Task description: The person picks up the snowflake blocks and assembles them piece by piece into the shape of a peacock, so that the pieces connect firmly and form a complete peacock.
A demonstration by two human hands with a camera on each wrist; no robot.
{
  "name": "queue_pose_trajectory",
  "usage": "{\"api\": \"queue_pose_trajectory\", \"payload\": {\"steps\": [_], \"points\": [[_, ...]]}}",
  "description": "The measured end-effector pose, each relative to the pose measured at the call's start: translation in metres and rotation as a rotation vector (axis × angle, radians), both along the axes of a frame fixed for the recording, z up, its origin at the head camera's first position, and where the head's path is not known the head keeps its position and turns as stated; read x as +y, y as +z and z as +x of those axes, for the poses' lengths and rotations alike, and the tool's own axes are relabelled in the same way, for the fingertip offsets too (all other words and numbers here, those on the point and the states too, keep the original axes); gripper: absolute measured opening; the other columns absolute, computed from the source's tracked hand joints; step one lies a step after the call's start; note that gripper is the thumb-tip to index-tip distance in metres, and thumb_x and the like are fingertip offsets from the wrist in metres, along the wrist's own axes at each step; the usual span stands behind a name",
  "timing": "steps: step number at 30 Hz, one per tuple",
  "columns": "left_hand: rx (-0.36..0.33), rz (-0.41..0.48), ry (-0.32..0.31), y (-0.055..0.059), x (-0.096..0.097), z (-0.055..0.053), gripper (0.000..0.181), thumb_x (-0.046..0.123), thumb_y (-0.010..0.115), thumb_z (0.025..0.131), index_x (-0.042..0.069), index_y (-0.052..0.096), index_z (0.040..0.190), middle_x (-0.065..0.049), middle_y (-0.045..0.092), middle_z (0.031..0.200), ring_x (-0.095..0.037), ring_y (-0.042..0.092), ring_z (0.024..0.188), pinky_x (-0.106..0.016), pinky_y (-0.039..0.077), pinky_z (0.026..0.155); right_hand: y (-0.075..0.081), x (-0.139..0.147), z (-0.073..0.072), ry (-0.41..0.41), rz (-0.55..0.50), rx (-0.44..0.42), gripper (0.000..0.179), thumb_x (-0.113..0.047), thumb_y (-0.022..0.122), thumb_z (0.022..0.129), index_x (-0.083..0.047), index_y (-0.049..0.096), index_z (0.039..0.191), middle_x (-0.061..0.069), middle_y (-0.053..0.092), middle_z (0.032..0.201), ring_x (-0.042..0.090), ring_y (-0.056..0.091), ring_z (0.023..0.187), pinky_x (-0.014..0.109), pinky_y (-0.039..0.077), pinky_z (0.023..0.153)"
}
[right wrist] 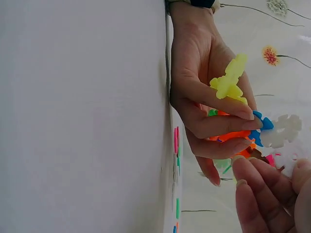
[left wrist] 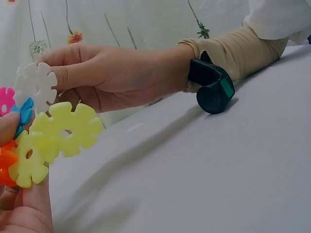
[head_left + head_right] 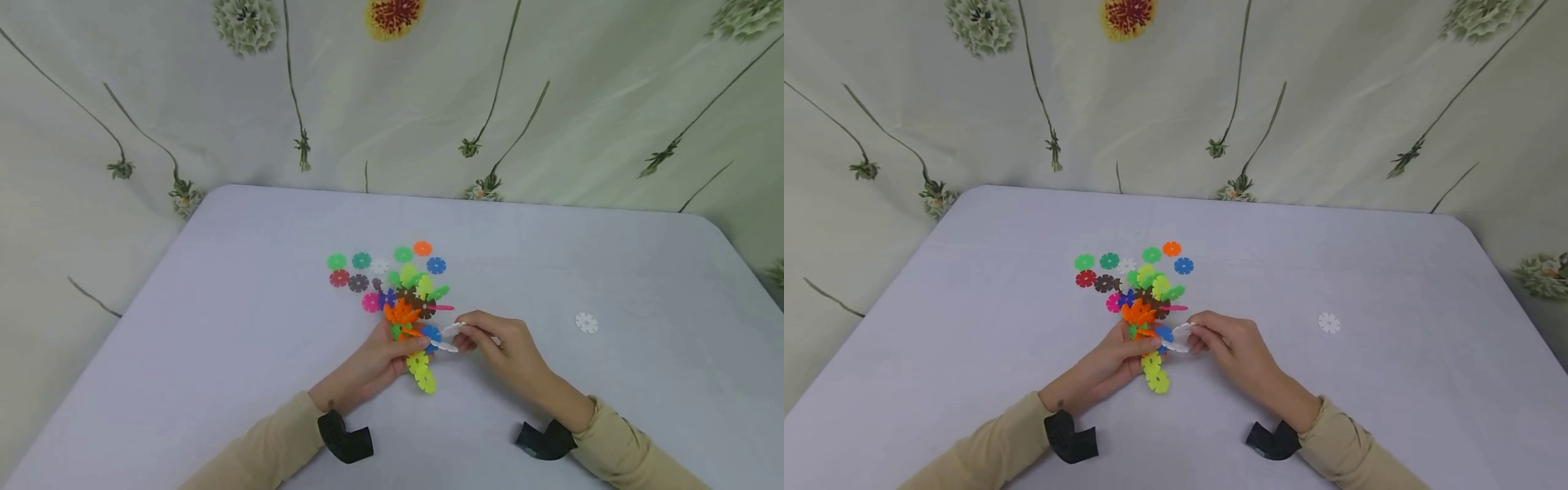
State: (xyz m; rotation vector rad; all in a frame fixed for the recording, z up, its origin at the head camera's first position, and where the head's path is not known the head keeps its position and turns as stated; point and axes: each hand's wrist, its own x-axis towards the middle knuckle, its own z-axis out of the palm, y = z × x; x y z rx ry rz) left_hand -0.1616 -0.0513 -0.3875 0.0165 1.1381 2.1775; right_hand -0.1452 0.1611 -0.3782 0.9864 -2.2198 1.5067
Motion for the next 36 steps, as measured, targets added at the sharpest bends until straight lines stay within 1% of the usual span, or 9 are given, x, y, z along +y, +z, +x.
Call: {"api": "queue_pose_trajectory", "payload": {"steps": [2, 8, 15, 20, 23, 27, 30, 33, 36], "points": [[0.001, -0.003, 0.009, 0.001, 0.000, 0.000, 0.066, -0.010, 0.050, 0.091, 0.012, 0.015, 0.143, -0.017, 0.047, 0.123, -0.026, 0.057, 0.105, -0.041, 0.045, 0.089, 0.000, 0.001, 0.000, 0.004, 0.004, 0.003, 0.025, 0.023, 0.059, 0.078, 0.004, 0.063, 0.094, 0.006, 0.065, 0.075, 0.015, 0.063, 0.065, 0.024, 0.054, 0.059], [0.001, -0.018, -0.003, 0.003, 0.001, 0.001, 0.067, -0.011, 0.050, 0.091, 0.012, 0.015, 0.143, -0.018, 0.047, 0.124, -0.027, 0.057, 0.106, -0.042, 0.045, 0.089, 0.001, 0.000, -0.001, 0.022, 0.009, 0.019, 0.025, 0.022, 0.061, 0.077, 0.004, 0.064, 0.095, 0.007, 0.066, 0.076, 0.016, 0.063, 0.065, 0.023, 0.054, 0.059], [-0.006, -0.011, 0.018, 0.003, 0.002, 0.002, 0.067, -0.010, 0.049, 0.091, 0.013, 0.015, 0.143, -0.016, 0.047, 0.121, -0.026, 0.058, 0.104, -0.041, 0.046, 0.088, 0.001, 0.001, 0.000, 0.010, 0.026, 0.029, 0.026, 0.023, 0.061, 0.075, 0.004, 0.064, 0.093, 0.006, 0.066, 0.075, 0.015, 0.063, 0.065, 0.022, 0.053, 0.060], [0.014, -0.019, 0.003, 0.002, 0.003, 0.004, 0.066, -0.009, 0.051, 0.091, 0.012, 0.016, 0.143, -0.021, 0.042, 0.132, -0.029, 0.054, 0.112, -0.040, 0.045, 0.090, -0.001, 0.001, 0.000, 0.017, 0.045, 0.054, 0.026, 0.022, 0.064, 0.074, 0.003, 0.065, 0.092, 0.005, 0.066, 0.077, 0.014, 0.063, 0.066, 0.020, 0.053, 0.060], [0.000, -0.017, 0.013, 0.002, 0.003, 0.006, 0.066, -0.007, 0.052, 0.091, 0.013, 0.017, 0.143, -0.021, 0.038, 0.137, -0.031, 0.050, 0.117, -0.040, 0.044, 0.090, -0.001, 0.000, -0.001, 0.018, 0.058, 0.067, 0.027, 0.021, 0.064, 0.074, 0.001, 0.065, 0.092, 0.003, 0.066, 0.077, 0.012, 0.062, 0.066, 0.020, 0.052, 0.061], [-0.021, -0.008, 0.034, 0.003, 0.005, 0.008, 0.067, -0.009, 0.052, 0.091, 0.013, 0.017, 0.144, -0.021, 0.039, 0.135, -0.032, 0.050, 0.117, -0.041, 0.045, 0.090, 0.000, 0.000, -0.001, 0.035, 0.094, 0.081, 0.029, 0.021, 0.065, 0.073, 0.000, 0.065, 0.093, 0.005, 0.067, 0.078, 0.013, 0.063, 0.066, 0.019, 0.052, 0.062], [-0.008, -0.013, 0.037, 0.004, 0.005, 0.008, 0.067, -0.009, 0.051, 0.091, 0.013, 0.017, 0.143, -0.021, 0.042, 0.131, -0.030, 0.052, 0.115, -0.042, 0.045, 0.089, 0.002, 0.001, -0.001, 0.044, 0.121, 0.088, 0.027, 0.018, 0.066, 0.074, 0.001, 0.065, 0.094, 0.007, 0.067, 0.079, 0.013, 0.064, 0.067, 0.018, 0.052, 0.063], [0.033, -0.018, 0.036, 0.005, 0.004, 0.005, 0.066, -0.007, 0.053, 0.091, 0.012, 0.017, 0.143, -0.019, 0.043, 0.129, -0.028, 0.054, 0.111, -0.041, 0.045, 0.090, 0.006, 0.004, -0.005, 0.024, 0.120, 0.100, 0.023, 0.013, 0.067, 0.077, 0.001, 0.067, 0.098, 0.008, 0.067, 0.078, 0.012, 0.063, 0.066, 0.016, 0.050, 0.061], [0.064, -0.018, 0.077, 0.005, 0.001, 0.001, 0.061, 0.000, 0.057, 0.092, 0.010, 0.021, 0.140, -0.017, 0.044, 0.128, -0.026, 0.054, 0.108, -0.039, 0.044, 0.092, 0.012, 0.010, -0.019, -0.075, 0.069, 0.085, 0.019, 0.008, 0.064, 0.083, 0.001, 0.068, 0.100, 0.007, 0.066, 0.075, 0.011, 0.059, 0.060, 0.017, 0.047, 0.054]]}}
